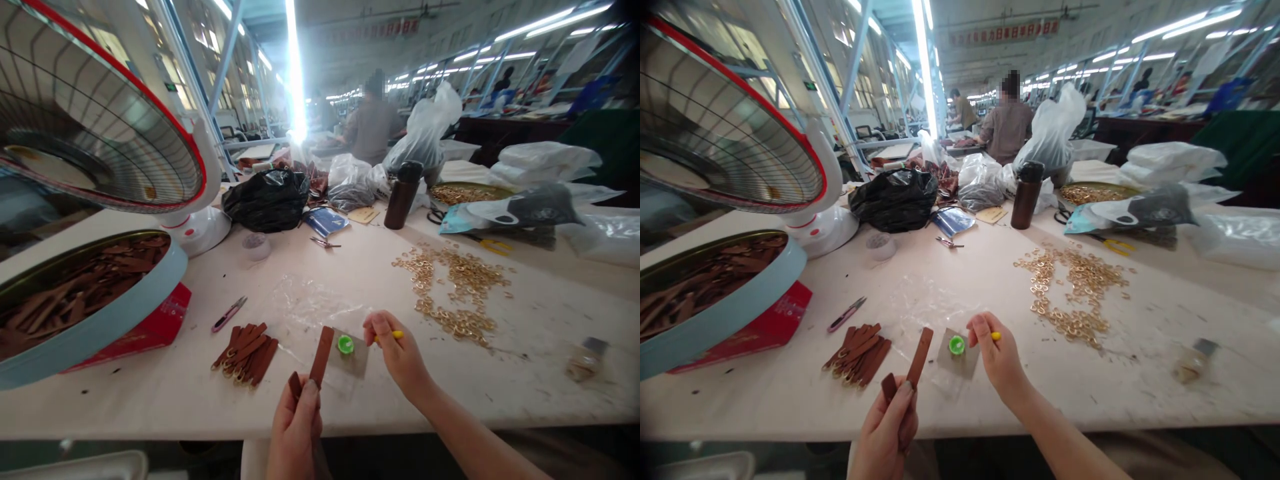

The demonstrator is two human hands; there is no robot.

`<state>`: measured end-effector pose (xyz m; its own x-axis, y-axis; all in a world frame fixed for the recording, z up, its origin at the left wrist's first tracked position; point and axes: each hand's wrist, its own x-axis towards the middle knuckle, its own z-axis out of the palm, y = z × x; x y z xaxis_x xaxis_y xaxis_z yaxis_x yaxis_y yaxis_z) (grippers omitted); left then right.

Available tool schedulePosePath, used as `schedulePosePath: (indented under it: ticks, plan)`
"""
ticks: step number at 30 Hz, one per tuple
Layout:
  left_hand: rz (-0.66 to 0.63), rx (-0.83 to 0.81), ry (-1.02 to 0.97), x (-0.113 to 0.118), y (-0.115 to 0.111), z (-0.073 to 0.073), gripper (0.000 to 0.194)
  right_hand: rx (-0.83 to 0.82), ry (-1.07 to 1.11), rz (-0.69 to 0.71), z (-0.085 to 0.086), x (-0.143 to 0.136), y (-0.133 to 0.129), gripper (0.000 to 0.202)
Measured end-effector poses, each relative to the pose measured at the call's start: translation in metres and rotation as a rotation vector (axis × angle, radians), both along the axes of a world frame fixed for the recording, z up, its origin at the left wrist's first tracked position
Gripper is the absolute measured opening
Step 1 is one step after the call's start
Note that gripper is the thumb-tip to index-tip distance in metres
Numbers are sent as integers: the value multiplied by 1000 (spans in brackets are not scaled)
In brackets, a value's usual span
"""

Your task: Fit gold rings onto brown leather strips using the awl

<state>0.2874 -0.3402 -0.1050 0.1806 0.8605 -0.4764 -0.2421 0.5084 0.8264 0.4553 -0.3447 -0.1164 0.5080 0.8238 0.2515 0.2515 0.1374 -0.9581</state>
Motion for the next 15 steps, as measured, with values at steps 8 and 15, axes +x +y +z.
schedulePosePath:
  ticks: [8,15]
  plan:
    - [39,5,10,-2,2,-9,36,39,-52,53,-4,-1,0,35]
    - [8,37,35,2,-3,-11,38,143,123,-92,19,-1,-19,38]
